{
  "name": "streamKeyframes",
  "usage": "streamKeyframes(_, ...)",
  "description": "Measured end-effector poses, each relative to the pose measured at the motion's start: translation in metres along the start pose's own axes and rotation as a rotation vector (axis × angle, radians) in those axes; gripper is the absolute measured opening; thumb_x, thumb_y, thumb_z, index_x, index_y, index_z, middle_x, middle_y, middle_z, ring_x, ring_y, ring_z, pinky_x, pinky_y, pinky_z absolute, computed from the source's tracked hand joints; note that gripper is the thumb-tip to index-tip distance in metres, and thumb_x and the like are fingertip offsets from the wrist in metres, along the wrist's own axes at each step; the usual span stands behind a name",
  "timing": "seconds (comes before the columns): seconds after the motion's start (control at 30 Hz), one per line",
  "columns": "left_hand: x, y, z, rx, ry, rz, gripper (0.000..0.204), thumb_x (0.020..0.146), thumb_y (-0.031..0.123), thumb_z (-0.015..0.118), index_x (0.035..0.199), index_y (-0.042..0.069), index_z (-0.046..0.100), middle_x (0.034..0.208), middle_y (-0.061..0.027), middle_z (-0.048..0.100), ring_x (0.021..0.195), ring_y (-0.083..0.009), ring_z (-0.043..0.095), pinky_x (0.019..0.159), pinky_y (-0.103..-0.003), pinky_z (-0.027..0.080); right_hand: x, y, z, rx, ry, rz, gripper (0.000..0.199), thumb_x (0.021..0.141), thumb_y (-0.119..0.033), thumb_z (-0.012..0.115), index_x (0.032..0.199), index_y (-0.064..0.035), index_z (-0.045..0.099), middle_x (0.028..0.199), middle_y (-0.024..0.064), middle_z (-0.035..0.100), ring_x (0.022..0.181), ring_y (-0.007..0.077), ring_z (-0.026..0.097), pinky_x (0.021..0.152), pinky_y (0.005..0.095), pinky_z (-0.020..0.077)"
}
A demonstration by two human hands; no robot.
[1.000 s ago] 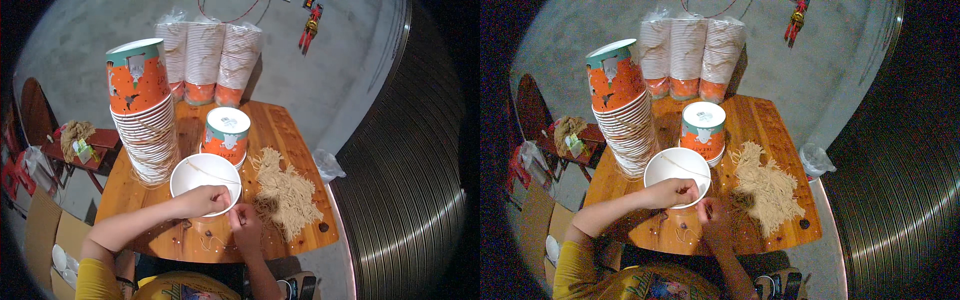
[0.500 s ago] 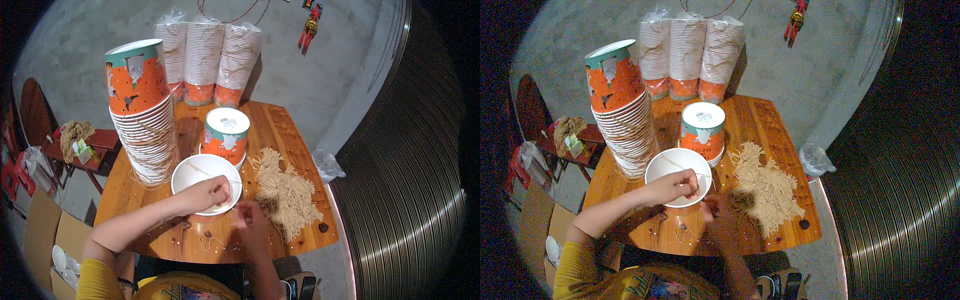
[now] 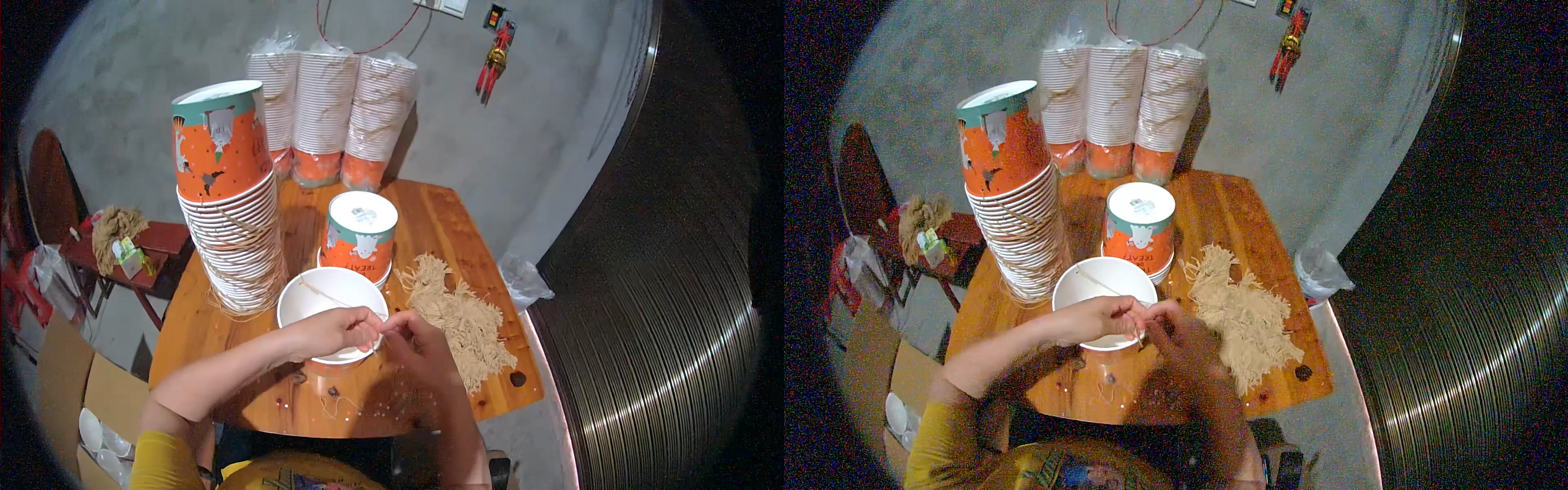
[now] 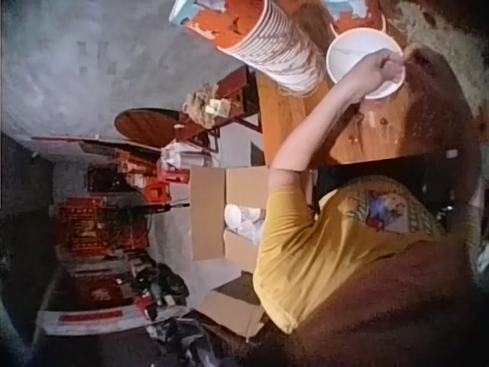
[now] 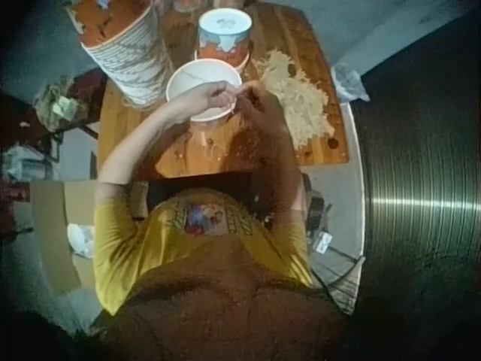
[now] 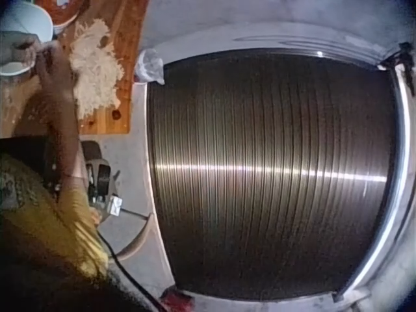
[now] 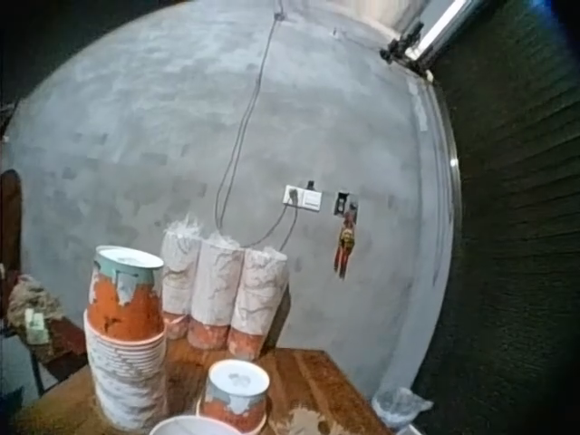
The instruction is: Attaching string handles to printed paper buckets by threading them through pre-made holes.
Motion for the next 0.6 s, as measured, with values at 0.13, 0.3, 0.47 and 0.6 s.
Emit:
streamKeyframes(0.13, -0.001, -0.001, 0.001, 0.080, 0.014, 0.026, 0.015, 0.092, 0.004, 0.049, 0.105, 0.002, 0.056, 0.092, -0.0020, 0.056, 0.090, -0.0099, 0.051, 0.086, -0.023, 0.041, 0.007, 0.002, -0.003, 0.013, -0.026, -0.078, 0.012, 0.091, -0.015, 0.058, 0.098, -0.0052, 0.056, 0.078, 0.0054, 0.062, 0.069, 0.0128, 0.059, 0.063, 0.0292, 0.0494)
streamKeyframes(0.3, 0.005, -0.012, 0.000, 0.060, 0.073, 0.000, 0.014, 0.091, 0.011, 0.053, 0.102, 0.002, 0.056, 0.088, -0.0013, 0.058, 0.084, -0.0091, 0.054, 0.078, -0.023, 0.044, 0.000, 0.013, -0.005, 0.087, -0.035, 0.035, 0.012, 0.091, -0.014, 0.058, 0.099, -0.0056, 0.055, 0.078, 0.0048, 0.062, 0.070, 0.0123, 0.059, 0.062, 0.0275, 0.0488)
streamKeyframes(0.47, 0.015, -0.019, -0.001, -0.055, 0.106, -0.028, 0.017, 0.092, 0.019, 0.056, 0.099, 0.003, 0.056, 0.086, 0.0005, 0.058, 0.079, -0.0076, 0.053, 0.070, -0.022, 0.044, -0.011, 0.008, -0.003, 0.269, -0.077, 0.125, 0.013, 0.088, -0.008, 0.061, 0.100, -0.0044, 0.058, 0.082, 0.0012, 0.062, 0.071, 0.0049, 0.054, 0.064, 0.0214, 0.0446)
streamKeyframes(0.6, 0.022, -0.025, 0.005, -0.078, 0.100, -0.041, 0.017, 0.093, 0.020, 0.056, 0.097, 0.004, 0.055, 0.086, 0.0007, 0.058, 0.077, -0.0069, 0.052, 0.066, -0.021, 0.042, -0.010, -0.008, 0.001, -0.044, -0.188, -0.025, 0.016, 0.087, -0.008, 0.063, 0.103, -0.0054, 0.059, 0.082, -0.0006, 0.063, 0.071, 0.0045, 0.054, 0.063, 0.0217, 0.0445)
Point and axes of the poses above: each hand's wrist, its own x-axis towards the middle knuckle, its own z-axis out of the palm, y = z × x, the point moved 3 cm from there along x, towards the middle knuckle
